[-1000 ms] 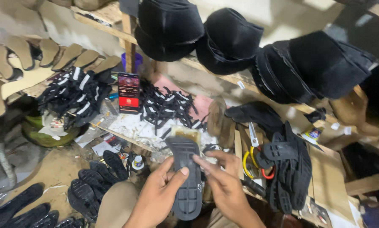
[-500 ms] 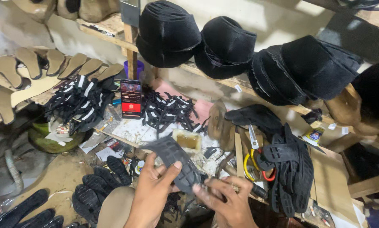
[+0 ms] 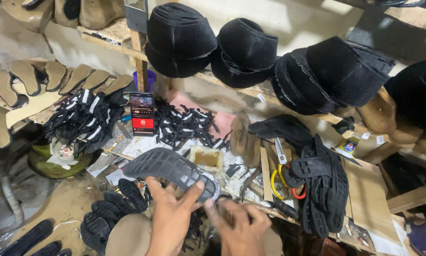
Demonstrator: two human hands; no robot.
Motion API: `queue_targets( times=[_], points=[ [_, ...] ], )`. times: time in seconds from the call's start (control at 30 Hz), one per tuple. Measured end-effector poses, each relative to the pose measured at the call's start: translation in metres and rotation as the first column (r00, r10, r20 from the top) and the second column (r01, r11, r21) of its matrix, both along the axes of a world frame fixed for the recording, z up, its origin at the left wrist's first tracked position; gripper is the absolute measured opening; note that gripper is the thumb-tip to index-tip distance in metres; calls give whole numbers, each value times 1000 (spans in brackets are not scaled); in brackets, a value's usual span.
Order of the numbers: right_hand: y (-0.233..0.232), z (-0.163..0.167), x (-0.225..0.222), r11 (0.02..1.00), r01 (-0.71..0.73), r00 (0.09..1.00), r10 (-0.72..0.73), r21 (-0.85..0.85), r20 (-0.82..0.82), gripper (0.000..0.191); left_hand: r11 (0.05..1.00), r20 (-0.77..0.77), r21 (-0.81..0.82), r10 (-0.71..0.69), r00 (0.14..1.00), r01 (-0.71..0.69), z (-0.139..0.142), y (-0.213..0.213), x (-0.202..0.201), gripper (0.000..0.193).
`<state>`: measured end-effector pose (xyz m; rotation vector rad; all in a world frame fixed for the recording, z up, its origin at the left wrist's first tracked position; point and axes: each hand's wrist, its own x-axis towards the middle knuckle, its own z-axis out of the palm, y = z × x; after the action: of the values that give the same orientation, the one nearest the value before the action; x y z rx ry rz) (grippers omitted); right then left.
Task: The person holds a black rubber shoe sole in one hand and repeatedly dips their fingers into a glue pot on the workbench, spreading glue by hand over the sole's surface. They turn the sole over to coat different sides, set it down with other finished soles, and pick up the next sole to repeat the gluing process.
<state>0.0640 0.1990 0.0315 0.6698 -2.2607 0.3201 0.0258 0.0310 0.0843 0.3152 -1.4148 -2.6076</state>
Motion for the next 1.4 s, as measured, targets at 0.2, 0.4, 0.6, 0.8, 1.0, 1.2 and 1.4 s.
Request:
queue_targets(
  times=[0.2, 0.4, 0.6, 0.8, 1.0, 1.2, 1.4],
  points=[
    [12, 30, -8, 981, 113, 993, -117, -161, -20, 60, 778, 104, -600, -154, 983, 185, 13, -26, 4, 71],
    [10, 39, -32, 948, -111, 983, 149, -300, 107, 97, 935, -202, -346, -156, 967, 79, 28, -7, 6, 62],
    [-12, 13, -15, 427, 377, 359, 750, -822, 555, 111, 975, -21, -162, -160, 987, 155, 2, -14, -17, 55],
    [-13, 6, -50, 708, 117, 435, 594, -697, 677, 90, 968, 104, 7, -248, 963, 249, -56, -31, -9, 77],
    [-21, 16, -134, 995, 11, 913, -52, 104, 405, 49, 977, 43, 4, -213, 976, 213, -85, -47, -13, 84],
    [-17, 22, -154, 974, 82, 898, -164, 212, 407, 38, 941, -38, -35, -338, 940, 337, -92, -50, -17, 84],
    [2, 29, -125, 992, -57, 847, 108, -113, 521, 31, 920, -8, -55, -389, 921, 388, -101, -46, -21, 77]
  ],
)
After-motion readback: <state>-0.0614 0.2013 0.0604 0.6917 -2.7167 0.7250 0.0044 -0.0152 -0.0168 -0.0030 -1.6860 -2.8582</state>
